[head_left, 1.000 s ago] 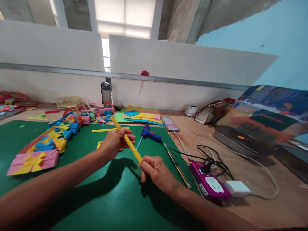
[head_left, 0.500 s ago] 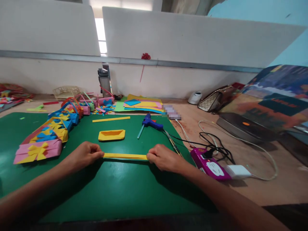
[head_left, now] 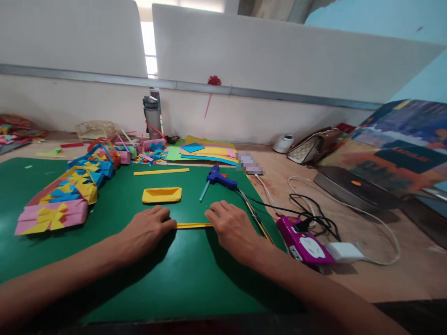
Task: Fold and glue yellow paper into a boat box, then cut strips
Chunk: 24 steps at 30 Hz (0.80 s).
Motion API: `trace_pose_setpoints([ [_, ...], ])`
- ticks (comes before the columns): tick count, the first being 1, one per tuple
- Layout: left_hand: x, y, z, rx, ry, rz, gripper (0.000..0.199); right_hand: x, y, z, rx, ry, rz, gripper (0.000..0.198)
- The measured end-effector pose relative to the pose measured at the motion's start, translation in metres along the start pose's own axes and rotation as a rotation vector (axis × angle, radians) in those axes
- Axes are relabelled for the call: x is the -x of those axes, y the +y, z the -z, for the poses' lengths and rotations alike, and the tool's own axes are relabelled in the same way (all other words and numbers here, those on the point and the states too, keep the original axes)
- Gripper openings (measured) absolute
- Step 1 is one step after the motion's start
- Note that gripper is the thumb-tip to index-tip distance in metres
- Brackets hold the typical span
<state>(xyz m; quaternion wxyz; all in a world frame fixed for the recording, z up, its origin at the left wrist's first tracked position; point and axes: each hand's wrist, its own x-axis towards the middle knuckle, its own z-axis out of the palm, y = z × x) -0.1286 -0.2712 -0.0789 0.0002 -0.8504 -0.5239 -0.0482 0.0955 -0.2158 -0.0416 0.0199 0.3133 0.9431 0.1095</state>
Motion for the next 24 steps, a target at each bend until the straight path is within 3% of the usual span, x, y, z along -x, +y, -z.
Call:
trace_pose_setpoints([
  [4,-0.002,0.003,-0.012,-0.052,0.030,-0.125,0.030,-0.005,-0.004,-0.013,-0.059,0.004,0.147,0.021],
  [11,-0.003,0.003,-0.017,-0.035,0.058,-0.163,0.032,-0.001,-0.005,-0.025,-0.032,0.074,0.348,0.030],
  [17,0.005,-0.002,-0.014,0.064,0.097,-0.251,0.032,-0.002,-0.003,-0.023,-0.015,0.085,0.427,0.036],
  [24,0.004,-0.004,-0.010,0.096,0.037,-0.276,0.032,0.001,-0.002,-0.022,-0.026,0.044,0.415,0.038],
])
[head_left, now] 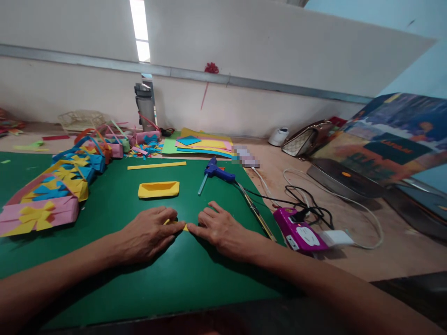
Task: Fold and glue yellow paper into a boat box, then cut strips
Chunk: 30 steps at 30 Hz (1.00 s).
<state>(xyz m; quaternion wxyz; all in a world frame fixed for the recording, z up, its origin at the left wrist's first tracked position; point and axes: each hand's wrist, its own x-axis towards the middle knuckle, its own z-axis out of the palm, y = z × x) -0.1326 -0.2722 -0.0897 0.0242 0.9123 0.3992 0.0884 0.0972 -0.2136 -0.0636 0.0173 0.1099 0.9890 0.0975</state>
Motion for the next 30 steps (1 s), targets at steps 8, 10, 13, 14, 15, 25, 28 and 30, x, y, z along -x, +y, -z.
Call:
trace_pose_setpoints([
  [8,0.002,-0.001,-0.002,-0.028,-0.008,0.005,0.033,0.027,-0.003,0.002,-0.022,-0.019,-0.051,0.039],
  [10,0.002,-0.001,-0.003,-0.032,-0.004,0.004,0.033,0.036,-0.003,0.003,-0.012,-0.030,-0.069,0.039],
  [13,0.003,0.000,-0.003,-0.024,0.006,0.009,0.033,0.052,-0.003,0.005,0.007,-0.035,-0.087,0.042],
  [14,0.004,0.000,-0.003,-0.021,0.008,0.015,0.033,0.058,-0.004,0.006,0.008,-0.029,-0.091,0.043],
  [15,0.004,0.000,-0.003,-0.018,0.010,0.020,0.033,0.064,-0.004,0.005,0.009,-0.019,-0.099,0.043],
  [25,-0.003,0.017,-0.001,-0.097,-0.023,0.097,0.035,0.087,-0.007,0.005,-0.020,0.260,-0.325,0.037],
  [28,-0.006,0.025,-0.002,-0.134,-0.046,0.126,0.036,0.056,-0.006,0.013,-0.143,0.232,-0.389,0.023],
  [30,-0.007,0.029,-0.003,-0.136,-0.051,0.149,0.035,0.030,-0.008,0.016,-0.228,0.121,-0.437,0.016],
])
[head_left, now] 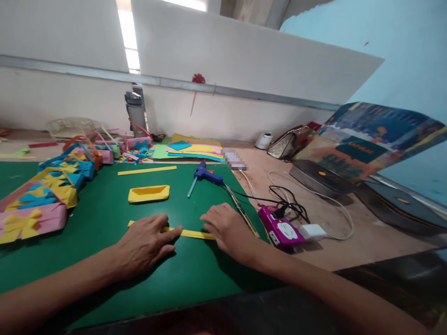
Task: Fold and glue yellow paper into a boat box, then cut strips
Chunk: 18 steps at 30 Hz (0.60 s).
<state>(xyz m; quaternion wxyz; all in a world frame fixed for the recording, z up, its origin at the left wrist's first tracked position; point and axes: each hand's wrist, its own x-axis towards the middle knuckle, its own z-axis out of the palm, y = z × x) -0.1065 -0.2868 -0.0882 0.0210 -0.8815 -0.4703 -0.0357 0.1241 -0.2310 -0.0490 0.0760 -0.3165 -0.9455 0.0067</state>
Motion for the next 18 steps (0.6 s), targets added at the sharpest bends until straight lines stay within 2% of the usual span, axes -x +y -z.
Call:
trace_pose_setpoints([
  [2,0.000,0.002,0.000,0.011,0.008,0.021,0.035,-0.018,-0.012,-0.003,-0.038,-0.132,-0.070,0.009],
  [6,0.000,0.002,-0.002,0.070,0.035,0.092,0.032,-0.032,-0.025,-0.009,-0.080,-0.238,-0.098,0.003],
  [11,-0.004,0.002,-0.006,0.186,0.107,0.186,0.027,-0.027,-0.026,-0.011,-0.081,-0.208,-0.119,0.004],
  [14,-0.006,0.002,-0.008,0.290,0.145,0.208,0.022,-0.024,-0.026,-0.011,-0.073,-0.199,-0.084,0.004],
  [18,-0.010,0.004,-0.010,0.346,0.192,0.156,0.024,-0.026,-0.020,-0.014,-0.091,-0.186,-0.021,0.002],
])
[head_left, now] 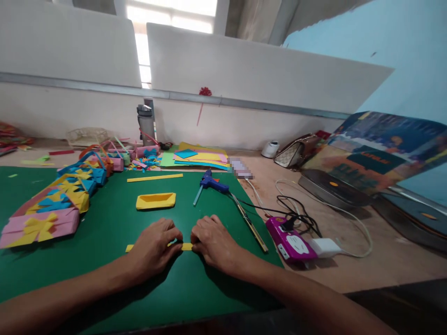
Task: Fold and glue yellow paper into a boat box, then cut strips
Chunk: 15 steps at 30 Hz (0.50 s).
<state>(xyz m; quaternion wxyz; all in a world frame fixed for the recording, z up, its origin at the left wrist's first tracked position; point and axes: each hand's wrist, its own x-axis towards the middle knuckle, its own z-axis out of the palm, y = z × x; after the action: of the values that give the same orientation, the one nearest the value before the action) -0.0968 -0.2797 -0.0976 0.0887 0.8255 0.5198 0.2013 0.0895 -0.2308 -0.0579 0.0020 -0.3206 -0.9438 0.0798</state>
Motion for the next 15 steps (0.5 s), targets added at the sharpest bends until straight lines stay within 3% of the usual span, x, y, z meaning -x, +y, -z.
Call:
trace_pose_setpoints([
  [6,0.004,0.005,-0.001,-0.066,-0.100,-0.194,0.029,-0.002,0.013,-0.004,0.275,0.087,0.164,0.015],
  [11,0.018,0.000,-0.007,-0.184,-0.166,-0.278,0.066,0.012,0.004,-0.012,0.452,0.132,0.241,0.024],
  [15,0.024,-0.003,-0.012,-0.236,-0.198,-0.275,0.079,0.017,-0.002,-0.014,0.486,0.127,0.219,0.028],
])
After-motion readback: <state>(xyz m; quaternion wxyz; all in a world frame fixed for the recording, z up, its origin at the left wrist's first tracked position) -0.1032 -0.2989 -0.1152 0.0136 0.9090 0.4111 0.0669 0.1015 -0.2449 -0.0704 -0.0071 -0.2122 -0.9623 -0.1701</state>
